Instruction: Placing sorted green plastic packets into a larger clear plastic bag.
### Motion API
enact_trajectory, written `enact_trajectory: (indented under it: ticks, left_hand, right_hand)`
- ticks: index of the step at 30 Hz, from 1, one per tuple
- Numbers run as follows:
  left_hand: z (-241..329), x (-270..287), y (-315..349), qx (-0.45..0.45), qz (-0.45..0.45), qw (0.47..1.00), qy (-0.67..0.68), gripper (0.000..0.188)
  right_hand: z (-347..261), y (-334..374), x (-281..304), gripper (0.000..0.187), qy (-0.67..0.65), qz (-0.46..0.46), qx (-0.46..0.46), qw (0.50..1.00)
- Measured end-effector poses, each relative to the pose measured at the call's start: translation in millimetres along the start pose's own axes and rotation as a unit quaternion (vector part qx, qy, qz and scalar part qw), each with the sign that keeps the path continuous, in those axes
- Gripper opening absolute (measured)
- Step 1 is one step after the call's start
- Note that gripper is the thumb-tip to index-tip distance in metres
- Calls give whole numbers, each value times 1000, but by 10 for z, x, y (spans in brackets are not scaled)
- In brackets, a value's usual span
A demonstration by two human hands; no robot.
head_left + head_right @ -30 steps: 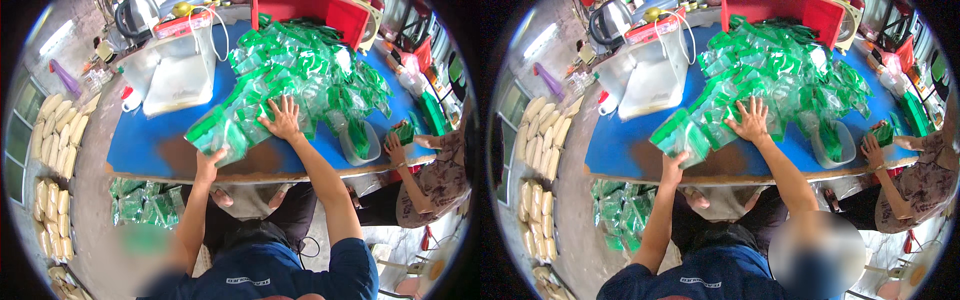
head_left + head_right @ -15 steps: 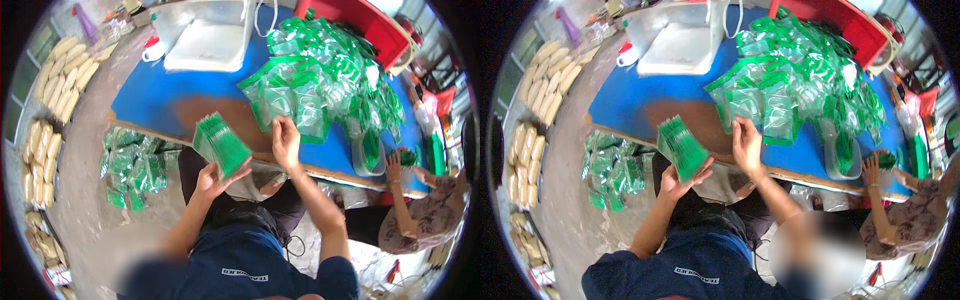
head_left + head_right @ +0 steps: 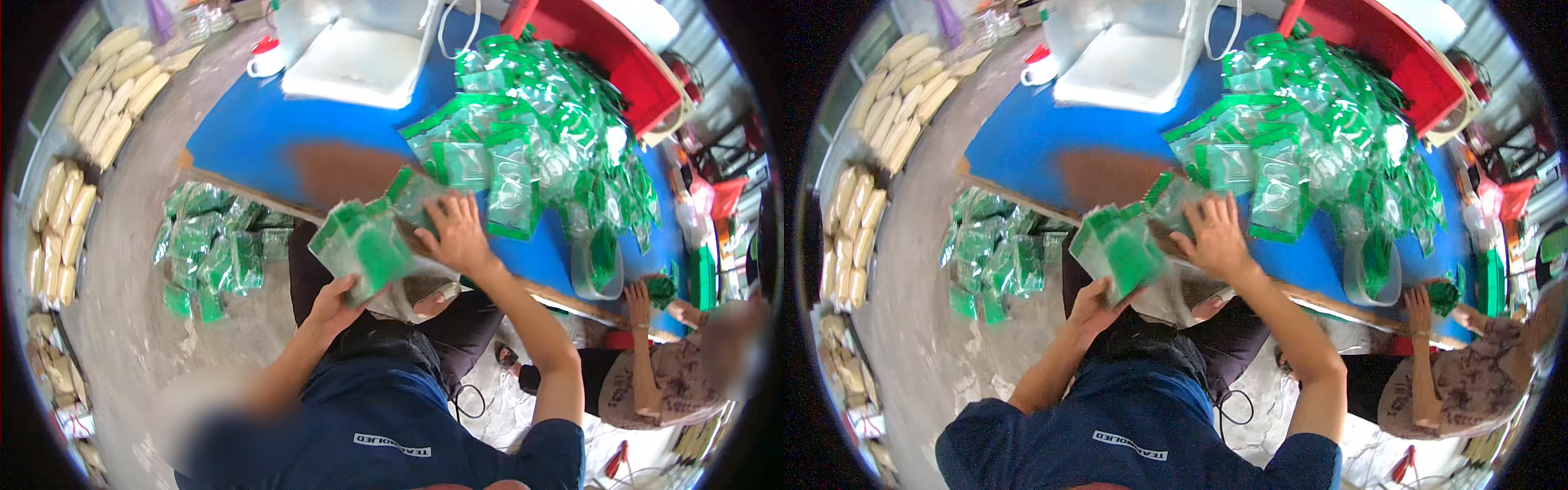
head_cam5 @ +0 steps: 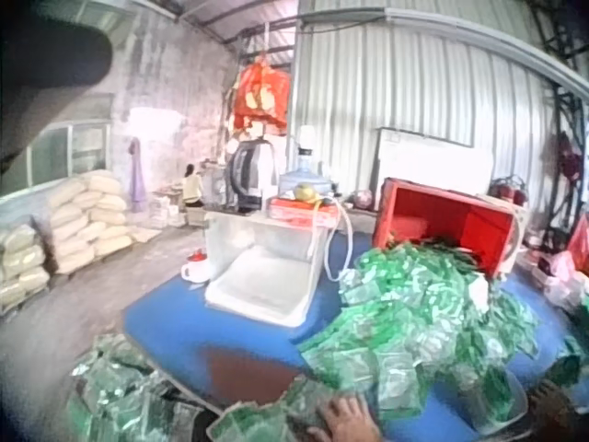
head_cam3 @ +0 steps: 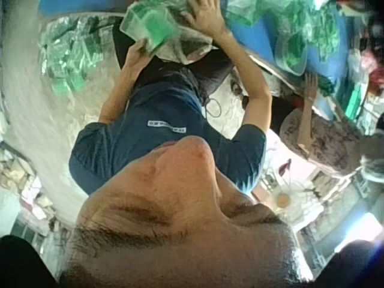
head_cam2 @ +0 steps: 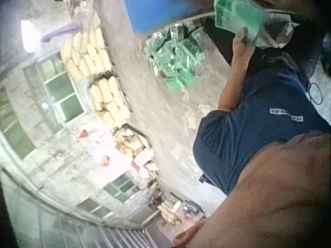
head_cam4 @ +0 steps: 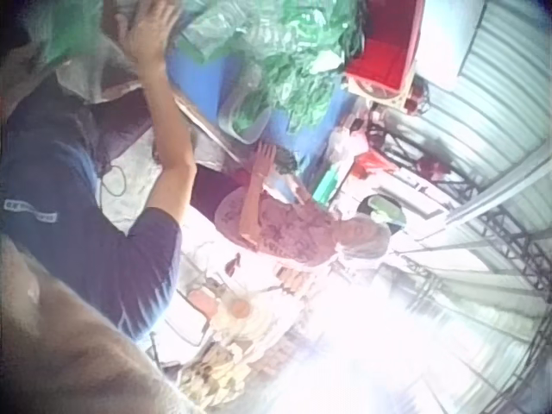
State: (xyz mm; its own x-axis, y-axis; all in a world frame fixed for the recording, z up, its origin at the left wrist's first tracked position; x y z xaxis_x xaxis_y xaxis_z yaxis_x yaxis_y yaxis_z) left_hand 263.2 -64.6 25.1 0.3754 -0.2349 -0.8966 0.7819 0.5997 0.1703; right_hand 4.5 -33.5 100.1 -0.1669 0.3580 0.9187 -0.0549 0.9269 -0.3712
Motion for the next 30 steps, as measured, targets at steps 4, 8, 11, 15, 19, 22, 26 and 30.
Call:
enact_trajectory:
  ticks: [4,8,11,15,19,22,26,30]
  left_hand:
    - [-97,-67,-95,8,37,996,80,59]
    - [-42,-140,-63,13,87,994,64,57]
    - [-94,-2,-49,34,79,996,34,63]
    - [-23,153,121,10,-15,999,-48,73]
    - [-42,36,95,12,26,997,-68,76]
    - [-144,43,-50,-14,53,998,-31,74]
    - [-98,-58,-113,-8,69,997,17,69]
    - [-84,119,-22,14,65,997,40,65]
  right_hand:
    - [-191,15,-67,35,-231,-44,42,971]
    - [453,-359,41,41,-58,108,-3,992]
    - [782,-164,-214,76,83,8,-73,994]
    - [94,-120,-15,71,-1,-93,-19,995]
    - [-77,-33,-166,46,-121,42,-44,991]
    - [-299,32,-127,26,-224,-3,0,975]
    - [149,-240,32,31,-180,47,-5,983]
    - [295,18,56,35,-113,-11,48,992]
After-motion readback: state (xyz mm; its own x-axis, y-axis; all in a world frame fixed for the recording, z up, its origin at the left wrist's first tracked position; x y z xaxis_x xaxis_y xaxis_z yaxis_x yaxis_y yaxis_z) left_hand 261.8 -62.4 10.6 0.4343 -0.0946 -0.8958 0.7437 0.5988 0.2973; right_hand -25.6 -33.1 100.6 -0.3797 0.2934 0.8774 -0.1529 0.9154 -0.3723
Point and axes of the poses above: each hand's wrist, its own y-axis away from the middle knuckle, its own x-axis out of the back of the hand, z = x × y, the point moved 1 cm from there along -y, towards the middle knuckle, and after that the axes turned 3 degrees about -y, right-handed, at the moved point
